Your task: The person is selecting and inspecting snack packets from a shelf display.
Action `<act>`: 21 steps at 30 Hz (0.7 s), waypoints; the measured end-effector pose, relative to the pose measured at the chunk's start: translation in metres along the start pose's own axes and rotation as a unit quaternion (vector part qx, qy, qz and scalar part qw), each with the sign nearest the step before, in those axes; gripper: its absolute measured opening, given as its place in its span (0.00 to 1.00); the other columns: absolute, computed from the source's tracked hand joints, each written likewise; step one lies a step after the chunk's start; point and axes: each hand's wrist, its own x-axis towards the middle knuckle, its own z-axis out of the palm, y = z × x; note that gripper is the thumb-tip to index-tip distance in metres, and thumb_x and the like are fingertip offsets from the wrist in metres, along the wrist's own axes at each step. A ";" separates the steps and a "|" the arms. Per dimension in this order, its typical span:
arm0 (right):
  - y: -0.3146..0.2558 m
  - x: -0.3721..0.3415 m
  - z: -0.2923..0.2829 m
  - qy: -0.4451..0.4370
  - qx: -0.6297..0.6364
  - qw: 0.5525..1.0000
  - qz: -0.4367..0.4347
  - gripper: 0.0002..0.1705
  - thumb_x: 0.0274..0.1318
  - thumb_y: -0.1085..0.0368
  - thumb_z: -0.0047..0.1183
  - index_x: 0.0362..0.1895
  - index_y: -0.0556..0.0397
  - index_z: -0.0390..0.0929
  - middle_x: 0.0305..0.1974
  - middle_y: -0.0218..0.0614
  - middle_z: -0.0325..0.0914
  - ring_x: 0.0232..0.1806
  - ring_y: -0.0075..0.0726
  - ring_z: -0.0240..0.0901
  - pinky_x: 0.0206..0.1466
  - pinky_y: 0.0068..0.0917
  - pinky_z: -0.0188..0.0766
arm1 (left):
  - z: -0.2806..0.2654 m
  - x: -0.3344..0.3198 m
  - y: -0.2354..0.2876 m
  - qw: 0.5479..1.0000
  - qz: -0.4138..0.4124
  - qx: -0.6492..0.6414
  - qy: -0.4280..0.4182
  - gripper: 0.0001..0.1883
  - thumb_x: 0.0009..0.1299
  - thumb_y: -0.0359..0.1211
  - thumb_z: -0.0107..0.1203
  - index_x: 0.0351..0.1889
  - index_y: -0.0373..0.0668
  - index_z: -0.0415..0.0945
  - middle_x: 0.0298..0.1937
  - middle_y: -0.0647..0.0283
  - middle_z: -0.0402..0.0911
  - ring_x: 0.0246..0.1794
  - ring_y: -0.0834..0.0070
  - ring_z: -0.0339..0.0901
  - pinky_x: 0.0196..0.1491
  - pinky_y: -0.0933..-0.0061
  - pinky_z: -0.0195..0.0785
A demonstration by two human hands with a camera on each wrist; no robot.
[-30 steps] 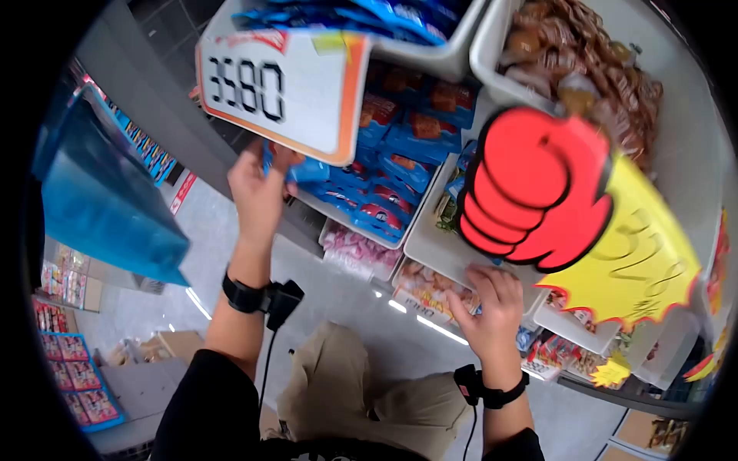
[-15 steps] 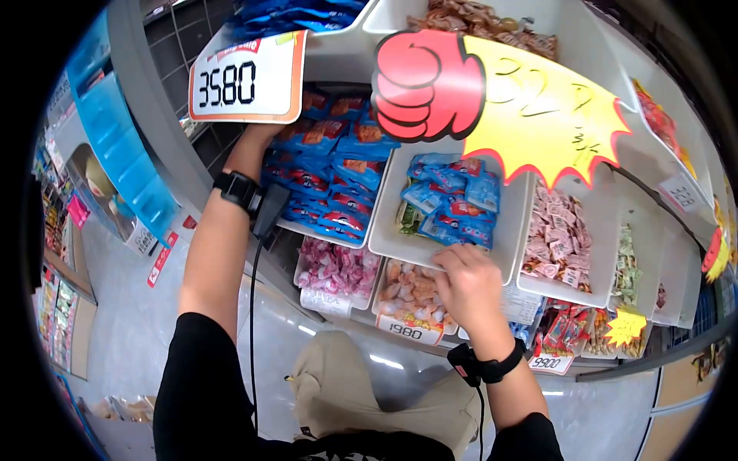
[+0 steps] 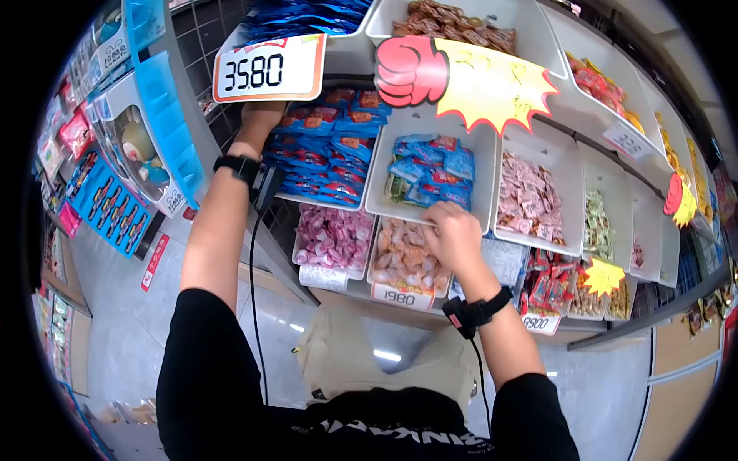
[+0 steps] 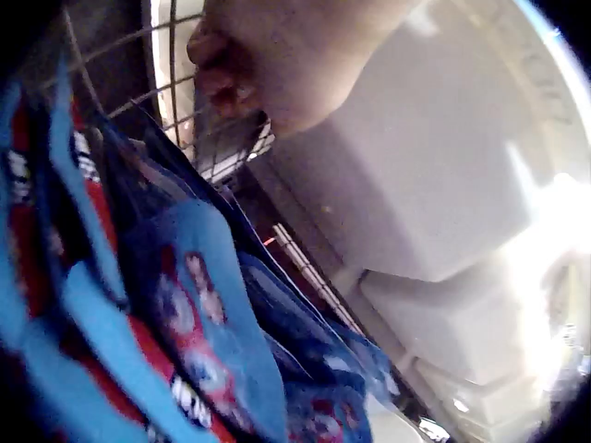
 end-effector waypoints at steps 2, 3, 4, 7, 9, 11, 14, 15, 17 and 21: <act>-0.002 -0.001 -0.003 -0.017 0.008 1.000 0.020 0.04 0.36 0.70 0.52 0.23 0.53 0.75 0.25 0.36 0.74 0.30 0.43 0.70 0.32 0.32 0.67 | -0.024 -0.031 0.018 1.000 -0.004 -0.006 0.013 0.19 0.65 0.46 0.40 0.51 0.49 0.67 0.46 0.54 0.72 0.45 0.57 0.70 0.45 0.60 0.63; -0.002 -0.002 -0.004 -0.018 0.006 0.999 0.030 0.04 0.36 0.70 0.52 0.23 0.53 0.75 0.25 0.36 0.74 0.30 0.43 0.70 0.32 0.32 0.67 | -0.050 -0.056 0.040 0.991 -0.077 -0.103 -0.040 0.18 0.65 0.47 0.39 0.46 0.50 0.70 0.36 0.52 0.77 0.37 0.53 0.74 0.39 0.59 0.67; -0.002 -0.001 -0.004 -0.017 0.005 1.000 0.023 0.04 0.36 0.70 0.52 0.23 0.54 0.75 0.25 0.36 0.74 0.31 0.43 0.70 0.32 0.33 0.67 | -0.053 -0.082 0.049 0.983 -0.051 -0.174 0.021 0.16 0.66 0.44 0.41 0.42 0.47 0.72 0.31 0.53 0.76 0.32 0.57 0.75 0.35 0.62 0.66; -0.003 0.003 -0.006 -0.005 0.002 1.000 0.016 0.08 0.39 0.62 0.54 0.22 0.53 0.75 0.23 0.37 0.73 0.28 0.43 0.71 0.31 0.33 0.68 | -0.077 -0.156 0.069 0.936 -0.019 -0.347 0.049 0.10 0.66 0.34 0.45 0.33 0.37 0.73 0.21 0.56 0.73 0.21 0.74 0.71 0.27 0.72 0.62; -0.003 0.017 -0.023 -0.142 0.148 0.971 0.119 0.15 0.44 0.56 0.54 0.23 0.56 0.77 0.22 0.41 0.74 0.26 0.42 0.72 0.31 0.33 0.67 | -0.078 -0.208 0.068 0.920 -0.047 -0.389 0.004 0.10 0.66 0.31 0.45 0.30 0.33 0.72 0.18 0.60 0.69 0.19 0.83 0.62 0.25 0.79 0.58; 0.011 0.042 -0.038 -0.235 0.152 0.948 0.154 0.19 0.46 0.52 0.53 0.25 0.58 0.77 0.22 0.44 0.75 0.24 0.40 0.71 0.31 0.32 0.66 | -0.072 -0.260 0.068 0.886 -0.093 -0.451 -0.050 0.10 0.66 0.31 0.46 0.29 0.32 0.73 0.17 0.62 0.68 0.18 0.84 0.61 0.23 0.80 0.56; 0.037 0.085 -0.033 -0.234 -0.042 0.968 0.081 0.19 0.45 0.53 0.53 0.32 0.57 0.77 0.30 0.46 0.76 0.32 0.42 0.73 0.36 0.32 0.68 | -0.059 -0.330 0.059 0.876 -0.164 -0.436 -0.126 0.10 0.65 0.31 0.47 0.27 0.33 0.74 0.14 0.66 0.63 0.17 0.85 0.57 0.21 0.79 0.53; 0.042 0.097 -0.029 -0.233 -0.046 0.968 0.079 0.19 0.45 0.53 0.53 0.32 0.57 0.77 0.30 0.46 0.76 0.32 0.42 0.73 0.36 0.32 0.68 | -0.056 -0.349 0.059 0.863 -0.185 -0.452 -0.129 0.10 0.65 0.31 0.47 0.27 0.33 0.74 0.13 0.66 0.62 0.17 0.86 0.56 0.20 0.79 0.52; 0.046 0.120 -0.019 -0.287 -0.152 0.943 0.076 0.23 0.42 0.49 0.55 0.33 0.57 0.76 0.34 0.48 0.75 0.37 0.50 0.72 0.41 0.37 0.67 | -0.064 -0.374 0.062 0.845 -0.242 -0.448 -0.165 0.09 0.64 0.31 0.48 0.28 0.34 0.74 0.13 0.67 0.61 0.16 0.86 0.55 0.19 0.80 0.51; 0.061 0.143 0.013 -0.301 -0.213 0.928 0.056 0.27 0.38 0.45 0.56 0.32 0.58 0.77 0.34 0.48 0.75 0.38 0.50 0.71 0.43 0.37 0.66 | -0.079 -0.407 0.045 0.845 -0.281 -0.432 -0.144 0.10 0.65 0.31 0.48 0.28 0.33 0.75 0.13 0.68 0.64 0.15 0.87 0.57 0.19 0.81 0.51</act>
